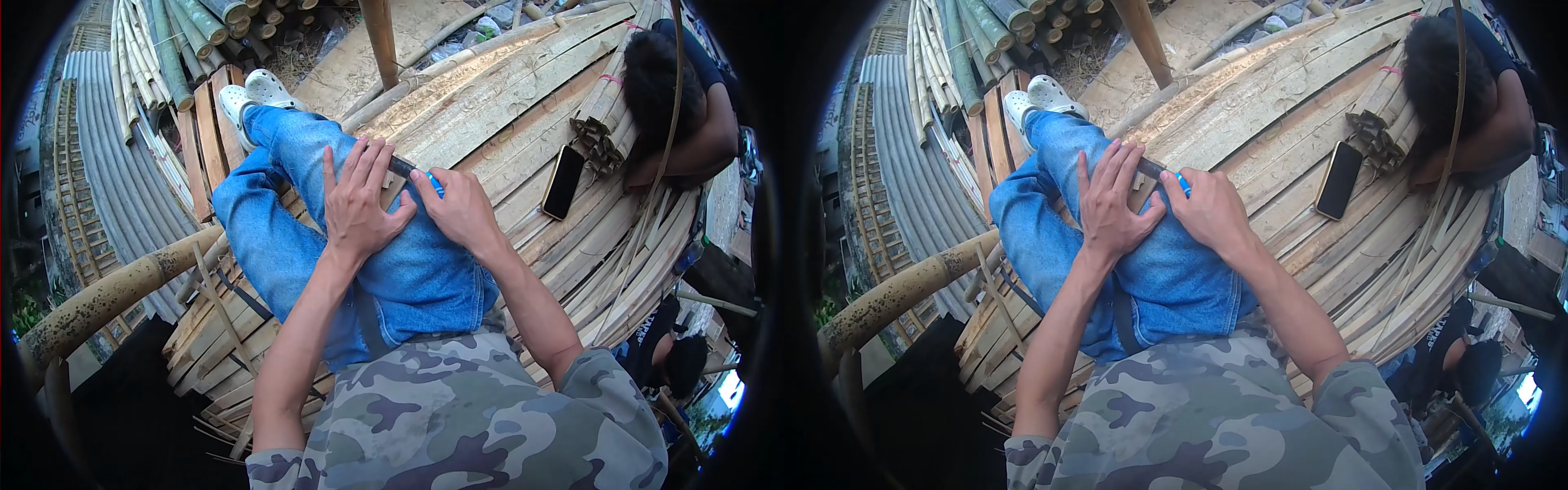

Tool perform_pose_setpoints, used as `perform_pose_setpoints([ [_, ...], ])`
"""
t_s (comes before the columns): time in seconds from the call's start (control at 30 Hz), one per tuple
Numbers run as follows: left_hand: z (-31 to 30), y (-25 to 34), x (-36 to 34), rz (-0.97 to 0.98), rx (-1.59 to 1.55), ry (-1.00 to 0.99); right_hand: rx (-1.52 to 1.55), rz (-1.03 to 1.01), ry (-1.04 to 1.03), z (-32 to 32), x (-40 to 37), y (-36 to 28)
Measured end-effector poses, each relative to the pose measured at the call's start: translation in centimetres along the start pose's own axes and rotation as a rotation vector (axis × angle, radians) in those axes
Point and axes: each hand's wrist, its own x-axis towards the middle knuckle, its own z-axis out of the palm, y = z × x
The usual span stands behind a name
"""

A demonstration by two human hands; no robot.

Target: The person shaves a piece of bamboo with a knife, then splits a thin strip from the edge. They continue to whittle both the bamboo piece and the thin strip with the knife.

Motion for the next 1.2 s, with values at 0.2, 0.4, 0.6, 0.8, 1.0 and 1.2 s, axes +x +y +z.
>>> perform_pose_setpoints([
  [0.2,0.4,-0.2,-0.5,-0.028,-0.034,0.002,-0.115,-0.176,-0.024,0.1,0.2,0.4],
  [0.4,0.4,-0.7,-1.0,-0.019,-0.084,0.042,0.056,-0.055,-0.111,0.9,-1.1,0.4],
  [0.6,-0.1,0.1,-0.3,-0.016,-0.061,0.054,-0.027,0.082,-0.004,-0.2,-1.7,-0.9],
  [0.8,-0.1,-0.2,-0.4,-0.009,-0.061,-0.037,-0.270,-0.094,0.006,0.2,-1.6,-0.3],
  [1.0,0.2,-0.6,-1.0,-0.005,-0.084,-0.008,-0.203,-0.067,-0.088,0.0,-1.5,0.1],
  [1.2,-0.5,-0.3,-0.6,-0.061,-0.142,0.044,0.085,0.004,-0.126,1.3,-2.6,1.6],
])
